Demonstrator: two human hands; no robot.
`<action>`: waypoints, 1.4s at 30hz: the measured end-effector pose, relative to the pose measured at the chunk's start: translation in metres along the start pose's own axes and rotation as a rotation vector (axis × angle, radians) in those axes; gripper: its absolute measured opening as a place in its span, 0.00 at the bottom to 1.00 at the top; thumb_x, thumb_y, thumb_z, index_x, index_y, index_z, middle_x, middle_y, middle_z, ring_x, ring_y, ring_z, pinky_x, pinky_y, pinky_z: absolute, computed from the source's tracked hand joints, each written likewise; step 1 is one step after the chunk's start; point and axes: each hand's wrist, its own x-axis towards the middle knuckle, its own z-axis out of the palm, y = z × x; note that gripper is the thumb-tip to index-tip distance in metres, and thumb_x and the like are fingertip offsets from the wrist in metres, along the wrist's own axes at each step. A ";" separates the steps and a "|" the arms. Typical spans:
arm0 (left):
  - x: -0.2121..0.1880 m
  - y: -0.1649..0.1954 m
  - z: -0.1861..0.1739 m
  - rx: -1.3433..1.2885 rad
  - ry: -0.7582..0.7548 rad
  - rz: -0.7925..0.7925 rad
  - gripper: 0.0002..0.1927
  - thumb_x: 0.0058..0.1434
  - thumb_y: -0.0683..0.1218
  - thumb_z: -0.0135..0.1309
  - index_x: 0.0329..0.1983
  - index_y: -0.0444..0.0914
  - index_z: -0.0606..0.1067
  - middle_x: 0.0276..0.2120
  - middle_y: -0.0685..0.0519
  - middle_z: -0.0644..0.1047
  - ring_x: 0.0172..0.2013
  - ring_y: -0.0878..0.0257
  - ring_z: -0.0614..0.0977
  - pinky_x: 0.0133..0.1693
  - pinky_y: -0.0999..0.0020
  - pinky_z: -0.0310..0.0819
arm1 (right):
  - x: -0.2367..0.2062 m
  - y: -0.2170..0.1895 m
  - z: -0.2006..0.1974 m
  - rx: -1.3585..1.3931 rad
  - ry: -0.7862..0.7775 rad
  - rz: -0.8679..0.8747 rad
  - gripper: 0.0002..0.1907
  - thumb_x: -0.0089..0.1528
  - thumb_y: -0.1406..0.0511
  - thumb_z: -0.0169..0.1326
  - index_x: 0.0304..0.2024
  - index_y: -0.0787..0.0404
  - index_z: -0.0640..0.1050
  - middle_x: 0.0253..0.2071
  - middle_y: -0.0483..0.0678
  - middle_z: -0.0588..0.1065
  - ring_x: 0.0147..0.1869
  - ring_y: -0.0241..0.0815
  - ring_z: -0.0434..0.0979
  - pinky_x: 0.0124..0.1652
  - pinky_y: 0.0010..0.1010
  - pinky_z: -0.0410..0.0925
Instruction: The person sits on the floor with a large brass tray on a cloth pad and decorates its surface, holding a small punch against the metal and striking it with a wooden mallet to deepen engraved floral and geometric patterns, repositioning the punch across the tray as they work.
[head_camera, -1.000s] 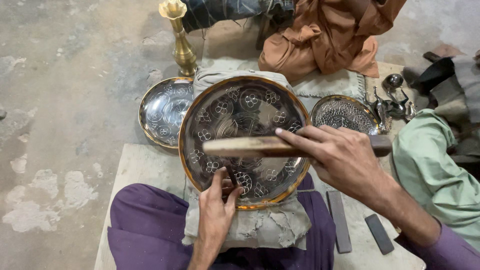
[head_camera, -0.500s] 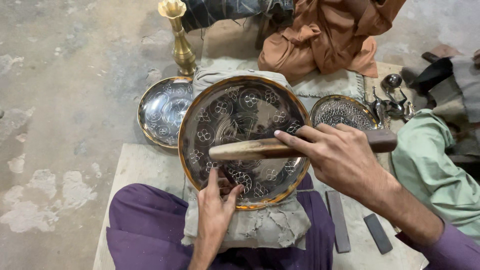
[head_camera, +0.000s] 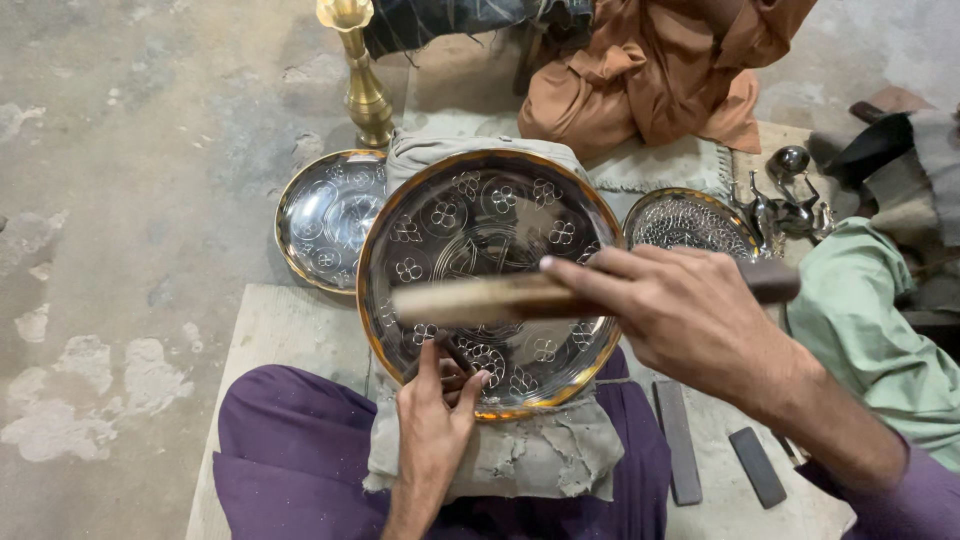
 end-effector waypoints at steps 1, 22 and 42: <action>0.000 0.002 0.000 -0.023 0.001 0.002 0.24 0.60 0.42 0.62 0.56 0.33 0.67 0.32 0.48 0.84 0.32 0.61 0.89 0.31 0.69 0.88 | 0.001 0.000 -0.001 -0.024 0.091 -0.049 0.30 0.60 0.67 0.55 0.65 0.44 0.73 0.43 0.42 0.80 0.34 0.39 0.81 0.36 0.33 0.75; 0.001 0.006 0.002 -0.045 0.001 0.013 0.28 0.59 0.44 0.62 0.61 0.35 0.67 0.32 0.48 0.83 0.33 0.60 0.88 0.30 0.66 0.88 | -0.004 -0.001 -0.018 0.187 0.176 0.118 0.40 0.51 0.68 0.61 0.68 0.46 0.70 0.44 0.45 0.79 0.36 0.45 0.82 0.35 0.36 0.75; 0.014 0.025 -0.003 -0.011 -0.203 0.026 0.27 0.56 0.36 0.61 0.60 0.39 0.73 0.35 0.45 0.85 0.35 0.57 0.89 0.36 0.63 0.86 | -0.037 0.011 0.030 0.038 -0.025 0.179 0.40 0.54 0.69 0.59 0.69 0.36 0.71 0.45 0.40 0.80 0.42 0.44 0.83 0.40 0.40 0.75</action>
